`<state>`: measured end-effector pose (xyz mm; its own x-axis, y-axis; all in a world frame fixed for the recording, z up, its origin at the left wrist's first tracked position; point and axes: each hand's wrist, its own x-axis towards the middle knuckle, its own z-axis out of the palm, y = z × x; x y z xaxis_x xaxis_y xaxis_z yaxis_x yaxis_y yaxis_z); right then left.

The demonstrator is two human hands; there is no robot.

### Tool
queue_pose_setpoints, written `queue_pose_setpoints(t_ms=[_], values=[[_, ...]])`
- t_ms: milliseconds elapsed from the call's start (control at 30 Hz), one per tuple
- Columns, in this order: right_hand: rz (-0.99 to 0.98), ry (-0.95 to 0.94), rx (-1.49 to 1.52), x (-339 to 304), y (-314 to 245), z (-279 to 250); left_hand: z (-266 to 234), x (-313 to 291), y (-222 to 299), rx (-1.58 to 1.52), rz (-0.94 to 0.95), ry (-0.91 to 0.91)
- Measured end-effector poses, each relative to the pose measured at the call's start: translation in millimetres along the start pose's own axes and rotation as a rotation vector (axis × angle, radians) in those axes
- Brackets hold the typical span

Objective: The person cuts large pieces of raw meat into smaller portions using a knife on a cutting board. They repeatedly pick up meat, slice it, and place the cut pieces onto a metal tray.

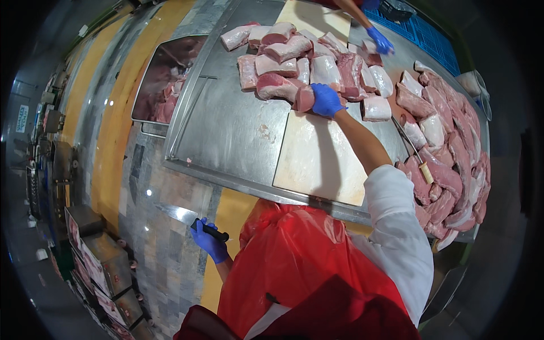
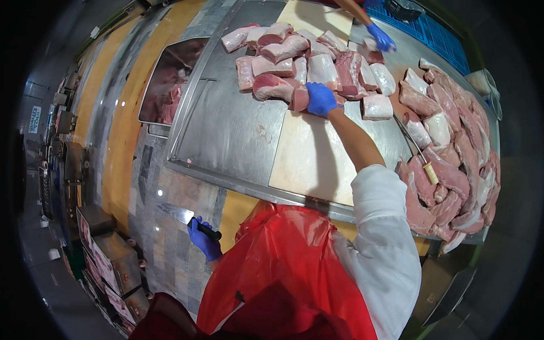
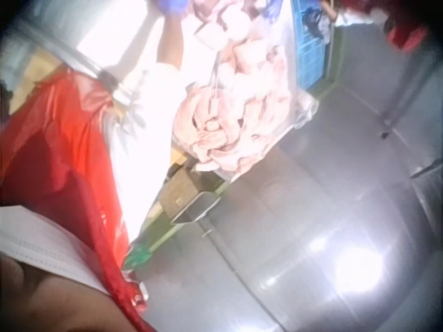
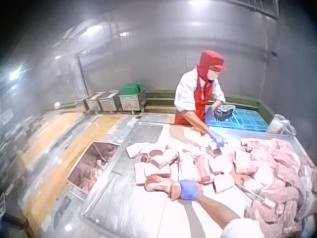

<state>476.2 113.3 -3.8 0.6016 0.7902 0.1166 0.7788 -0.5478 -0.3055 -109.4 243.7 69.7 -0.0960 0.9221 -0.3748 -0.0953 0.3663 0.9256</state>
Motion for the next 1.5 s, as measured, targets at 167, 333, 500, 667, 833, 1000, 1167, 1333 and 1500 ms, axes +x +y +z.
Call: queue_pose_setpoints(t_ms=[167, 333, 500, 667, 833, 1000, 1167, 1333, 1500], values=[[0.472, -0.214, 1.152, -27, 2, -35, 7, 5, 4, 0.002, 0.007, -0.075], [0.755, -0.124, 1.904, -118, -31, -88, 20, 24, 8, 0.08, -0.003, -0.124], [0.727, 0.077, 0.461, -163, -102, -98, 44, 43, 13, 0.135, 0.028, -0.247], [0.842, -0.166, 0.096, -201, -113, -1, 81, 47, 17, 0.221, 0.085, -0.434], [0.535, 0.258, -0.029, -220, -92, 11, 122, 26, 27, 0.299, 0.065, -0.798], [0.275, 0.186, -0.052, -215, -102, 27, 160, 3, -10, 0.444, -0.042, -1.242], [0.264, 0.081, -0.031, -215, -92, 36, 191, -8, -74, 0.658, -0.042, -1.453], [0.259, 0.08, -0.051, -214, -95, 37, 208, -21, -107, 0.728, 0.148, -1.484], [0.226, 0.122, -0.051, -211, -89, 46, 211, -21, -110, 0.791, 0.238, -1.478]])
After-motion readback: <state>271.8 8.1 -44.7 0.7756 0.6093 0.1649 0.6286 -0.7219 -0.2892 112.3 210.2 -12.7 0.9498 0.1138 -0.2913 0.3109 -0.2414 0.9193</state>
